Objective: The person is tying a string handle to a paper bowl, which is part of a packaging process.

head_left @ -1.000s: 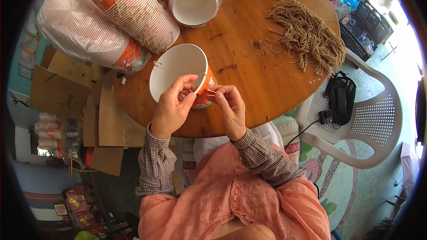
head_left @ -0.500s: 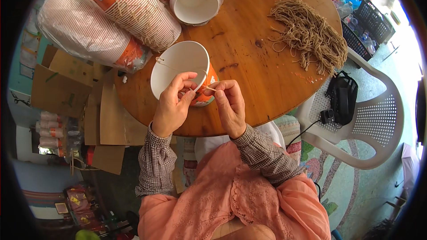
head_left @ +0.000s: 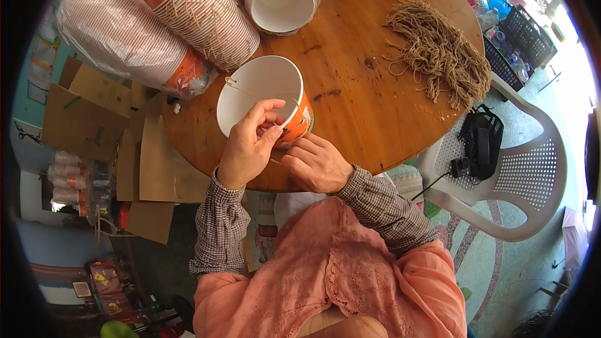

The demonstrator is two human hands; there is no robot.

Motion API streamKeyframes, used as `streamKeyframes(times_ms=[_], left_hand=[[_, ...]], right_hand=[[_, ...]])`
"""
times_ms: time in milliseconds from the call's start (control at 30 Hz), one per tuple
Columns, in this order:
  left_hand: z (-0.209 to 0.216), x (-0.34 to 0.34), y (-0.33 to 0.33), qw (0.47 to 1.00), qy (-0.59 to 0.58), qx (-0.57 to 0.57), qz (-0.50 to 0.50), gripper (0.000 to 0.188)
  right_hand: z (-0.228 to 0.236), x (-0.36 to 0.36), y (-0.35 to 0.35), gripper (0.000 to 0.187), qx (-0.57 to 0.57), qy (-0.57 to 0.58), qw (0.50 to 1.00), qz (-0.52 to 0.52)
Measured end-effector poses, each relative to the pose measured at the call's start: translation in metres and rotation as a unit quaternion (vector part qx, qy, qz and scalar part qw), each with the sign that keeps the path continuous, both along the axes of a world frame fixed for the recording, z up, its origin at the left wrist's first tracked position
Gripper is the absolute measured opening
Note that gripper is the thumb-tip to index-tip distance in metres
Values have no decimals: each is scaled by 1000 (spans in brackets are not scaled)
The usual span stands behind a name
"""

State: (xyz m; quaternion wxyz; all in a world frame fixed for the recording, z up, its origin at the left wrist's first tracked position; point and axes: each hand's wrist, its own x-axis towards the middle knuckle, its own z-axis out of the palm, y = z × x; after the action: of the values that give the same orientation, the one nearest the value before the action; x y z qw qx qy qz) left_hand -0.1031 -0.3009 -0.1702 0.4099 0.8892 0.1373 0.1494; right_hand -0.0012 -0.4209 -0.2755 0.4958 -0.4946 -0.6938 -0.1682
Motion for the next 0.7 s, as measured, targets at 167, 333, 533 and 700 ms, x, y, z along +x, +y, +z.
streamKeyframes(times_ms=[167, 333, 533, 700], left_hand=[[2, -1, 0, 1000, 8, -13, 4, 33], [2, -2, 1, 1000, 14, -7, 2, 33], [4, -3, 0, 999, 26, -37, 9, 35], [4, -1, 1, 1000, 16, -17, -1, 33]], right_hand=[[9, 7, 3, 20, 49, -62, 996, -28], [8, 13, 4, 17, 32, -111, 993, -40], [-2, 18, -5, 18, -24, -115, 993, -29], [7, 21, -10, 19, 17, -110, 992, -55]])
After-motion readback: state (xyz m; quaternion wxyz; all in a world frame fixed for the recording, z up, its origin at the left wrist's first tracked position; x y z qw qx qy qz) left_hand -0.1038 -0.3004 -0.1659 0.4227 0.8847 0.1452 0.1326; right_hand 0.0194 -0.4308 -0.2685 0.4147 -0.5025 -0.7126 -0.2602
